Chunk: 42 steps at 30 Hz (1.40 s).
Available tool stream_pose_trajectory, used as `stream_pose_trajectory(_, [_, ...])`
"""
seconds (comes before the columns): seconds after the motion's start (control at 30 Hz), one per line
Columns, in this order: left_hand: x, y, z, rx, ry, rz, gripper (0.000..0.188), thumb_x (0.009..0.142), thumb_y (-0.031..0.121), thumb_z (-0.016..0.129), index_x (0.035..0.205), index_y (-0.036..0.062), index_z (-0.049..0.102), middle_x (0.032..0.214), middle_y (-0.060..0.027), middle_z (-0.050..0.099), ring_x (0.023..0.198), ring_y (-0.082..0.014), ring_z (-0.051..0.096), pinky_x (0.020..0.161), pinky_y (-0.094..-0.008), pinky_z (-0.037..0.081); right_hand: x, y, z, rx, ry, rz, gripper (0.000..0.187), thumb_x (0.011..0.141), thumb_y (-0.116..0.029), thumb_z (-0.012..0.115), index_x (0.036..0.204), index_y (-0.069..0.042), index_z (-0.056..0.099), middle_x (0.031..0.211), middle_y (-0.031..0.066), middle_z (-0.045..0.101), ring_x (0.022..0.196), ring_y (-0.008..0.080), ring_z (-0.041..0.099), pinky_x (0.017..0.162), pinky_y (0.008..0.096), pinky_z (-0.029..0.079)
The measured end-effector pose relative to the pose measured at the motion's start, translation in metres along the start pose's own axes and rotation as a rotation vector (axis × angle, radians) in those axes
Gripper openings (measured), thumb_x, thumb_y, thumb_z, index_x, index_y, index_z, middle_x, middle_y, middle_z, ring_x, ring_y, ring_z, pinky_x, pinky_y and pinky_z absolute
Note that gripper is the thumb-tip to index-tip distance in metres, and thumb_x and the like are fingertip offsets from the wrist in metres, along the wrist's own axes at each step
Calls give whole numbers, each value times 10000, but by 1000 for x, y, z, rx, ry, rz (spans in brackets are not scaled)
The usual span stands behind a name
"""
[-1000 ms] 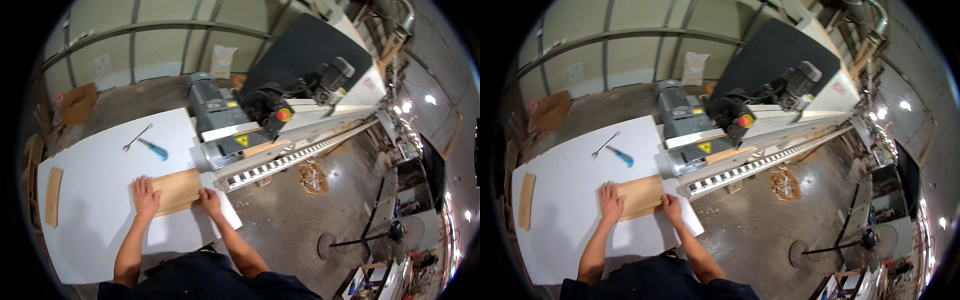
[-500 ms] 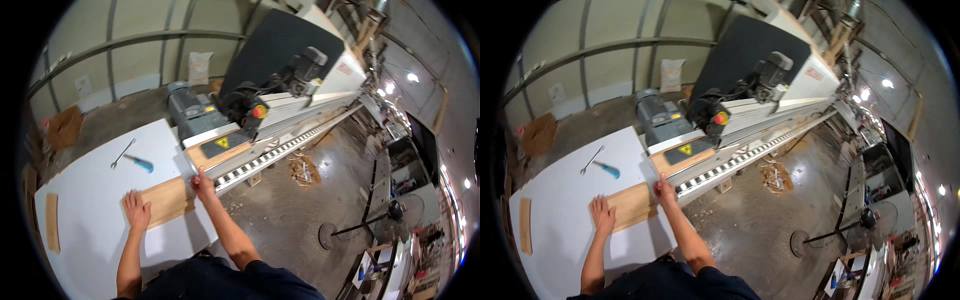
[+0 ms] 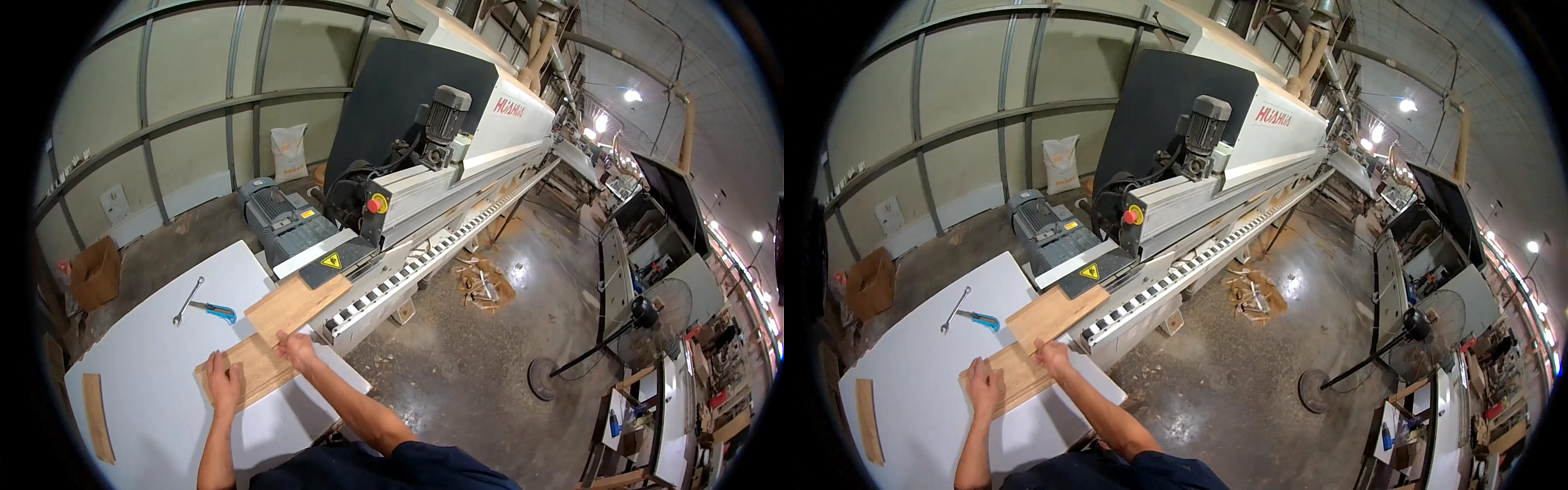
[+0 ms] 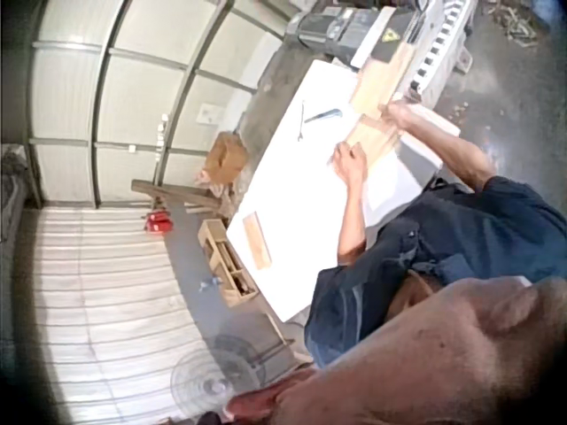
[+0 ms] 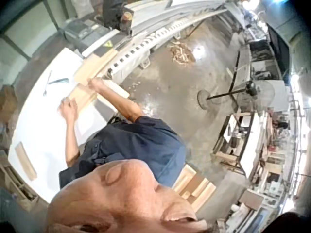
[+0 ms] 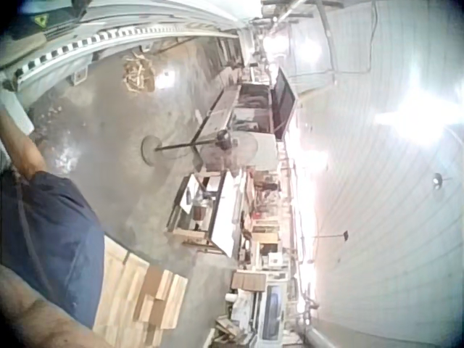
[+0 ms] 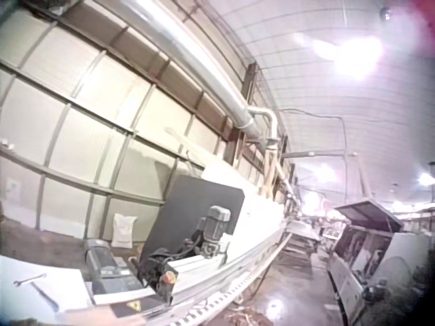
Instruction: The person picks up wood blocks from a table and places them onto a large stack of wood on the floor, arranging them into specific positions.
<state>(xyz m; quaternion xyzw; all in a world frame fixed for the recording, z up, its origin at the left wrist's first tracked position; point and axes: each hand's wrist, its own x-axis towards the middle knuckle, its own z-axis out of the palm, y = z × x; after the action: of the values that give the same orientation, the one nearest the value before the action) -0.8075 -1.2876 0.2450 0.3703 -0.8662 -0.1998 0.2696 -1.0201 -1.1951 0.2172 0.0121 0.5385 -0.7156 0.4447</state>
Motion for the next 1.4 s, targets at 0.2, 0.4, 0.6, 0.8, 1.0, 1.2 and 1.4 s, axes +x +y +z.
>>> stream_pose_trajectory(0.2, [-6, 37, -4, -1128, -143, -498, 471, 837, 9, 547, 1290, -27, 419, 1109, -126, 587, 982, -194, 574, 846, -309, 459, -93, 29, 37, 97, -184, 175, 214, 839, -207, 665, 834, -22, 557, 754, 82, 605, 615, 178, 609, 555, 292, 519])
stream_pose_trajectory(0.4, [-20, 7, -29, -1278, -141, -518, 374, 843, -56, 451, 1212, -22, 499, 1091, -99, 612, 945, -169, 599, 845, -295, 468, -41, 12, -20, 95, -20, -50, 276, 846, -280, 656, 904, -22, 578, 755, 57, 624, 592, 141, 600, 513, 280, 494])
stream_pose_trajectory(0.6, [-30, -44, -50, -910, -135, -546, 349, 840, 0, 481, 1185, -32, 525, 1117, -109, 594, 915, -187, 597, 827, -311, 466, -64, -6, -34, -215, -248, 194, 445, 837, -437, 624, 749, -1, 598, 642, 115, 620, 480, 180, 557, 433, 317, 454])
stream_pose_trajectory(0.8, [-51, -132, -8, -278, 153, -505, 326, 846, 167, 565, 1098, -39, 570, 903, -76, 615, 748, -148, 539, 729, -285, 436, -94, -18, -22, -1078, 125, -232, 404, 857, -377, 560, 797, 19, 617, 692, 146, 642, 626, 269, 632, 578, 378, 507])
stream_pose_trajectory(1.0, [-49, -57, -23, -778, -114, -596, 327, 871, 229, 572, 1072, -30, 582, 893, -55, 627, 765, -119, 551, 690, -273, 442, -42, 15, -54, -1219, 298, -695, 362, 875, -357, 491, 975, -33, 617, 821, 183, 644, 822, 383, 611, 739, 458, 470])
stream_pose_trajectory(1.2, [-55, -59, -29, -688, -45, -800, 209, 865, 174, 547, 974, 9, 616, 710, -27, 599, 577, -107, 520, 491, -305, 431, 4, 54, -53, -1448, 54, -565, 279, 903, -245, 428, 798, -50, 598, 736, 200, 618, 660, 365, 603, 568, 480, 462])
stream_pose_trajectory(1.4, [-41, -72, -9, -649, 117, -563, 320, 733, 338, 656, 746, 19, 629, 688, -97, 628, 650, -199, 593, 563, -379, 476, -21, 10, -53, -756, -169, -342, 242, 862, -182, 554, 987, 3, 647, 894, 90, 651, 785, 209, 591, 685, 326, 493])
